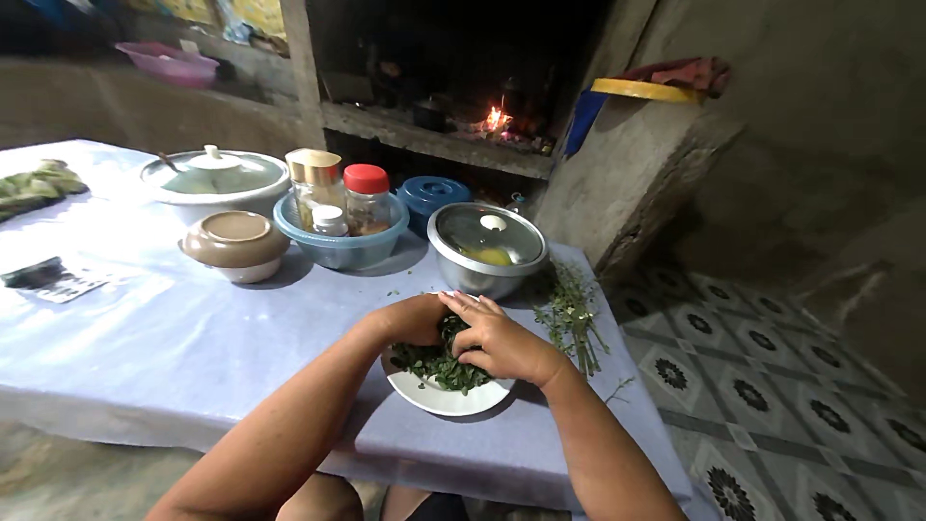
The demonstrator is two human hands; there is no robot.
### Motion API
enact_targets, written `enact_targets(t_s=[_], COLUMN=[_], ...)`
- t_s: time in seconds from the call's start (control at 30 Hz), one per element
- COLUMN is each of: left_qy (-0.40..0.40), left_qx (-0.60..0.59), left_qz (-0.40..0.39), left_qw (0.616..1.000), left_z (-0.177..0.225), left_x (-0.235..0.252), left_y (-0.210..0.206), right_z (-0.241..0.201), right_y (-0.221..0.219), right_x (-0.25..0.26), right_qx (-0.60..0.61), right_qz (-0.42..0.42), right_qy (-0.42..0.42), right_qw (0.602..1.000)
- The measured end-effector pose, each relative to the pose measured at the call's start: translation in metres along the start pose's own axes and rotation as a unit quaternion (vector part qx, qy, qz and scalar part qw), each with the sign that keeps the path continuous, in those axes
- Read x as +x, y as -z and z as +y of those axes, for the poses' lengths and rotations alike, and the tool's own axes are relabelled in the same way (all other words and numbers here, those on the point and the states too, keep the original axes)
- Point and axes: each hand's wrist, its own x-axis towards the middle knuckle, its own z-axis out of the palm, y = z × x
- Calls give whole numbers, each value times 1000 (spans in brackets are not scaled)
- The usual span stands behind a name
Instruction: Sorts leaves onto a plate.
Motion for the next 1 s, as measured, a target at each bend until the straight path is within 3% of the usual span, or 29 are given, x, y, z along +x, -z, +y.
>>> enact_targets(t_s=[0.13,0.27,0.4,0.57,1.0], left_qy=[-14,4,13,-19,-44], left_qx=[-46,-86,-184,-328,-253], left_qz=[15,12,6,-11,26], left_qw=[999,996,983,945,966], left_z=[-6,-1,3,4,-10], left_x=[-1,-6,-8,-12,-29], left_y=[3,10,13,12,38], right_z=[12,11,6,5,8], right_y=[5,8,10,8,5], right_x=[-2,-3,-3,-2,-1], right_qx=[90,203,234,227,207], right_qz=[125,242,314,341,346], right_qy=[-22,-47,-58,-70,-90], right_qw=[988,948,919,910,911])
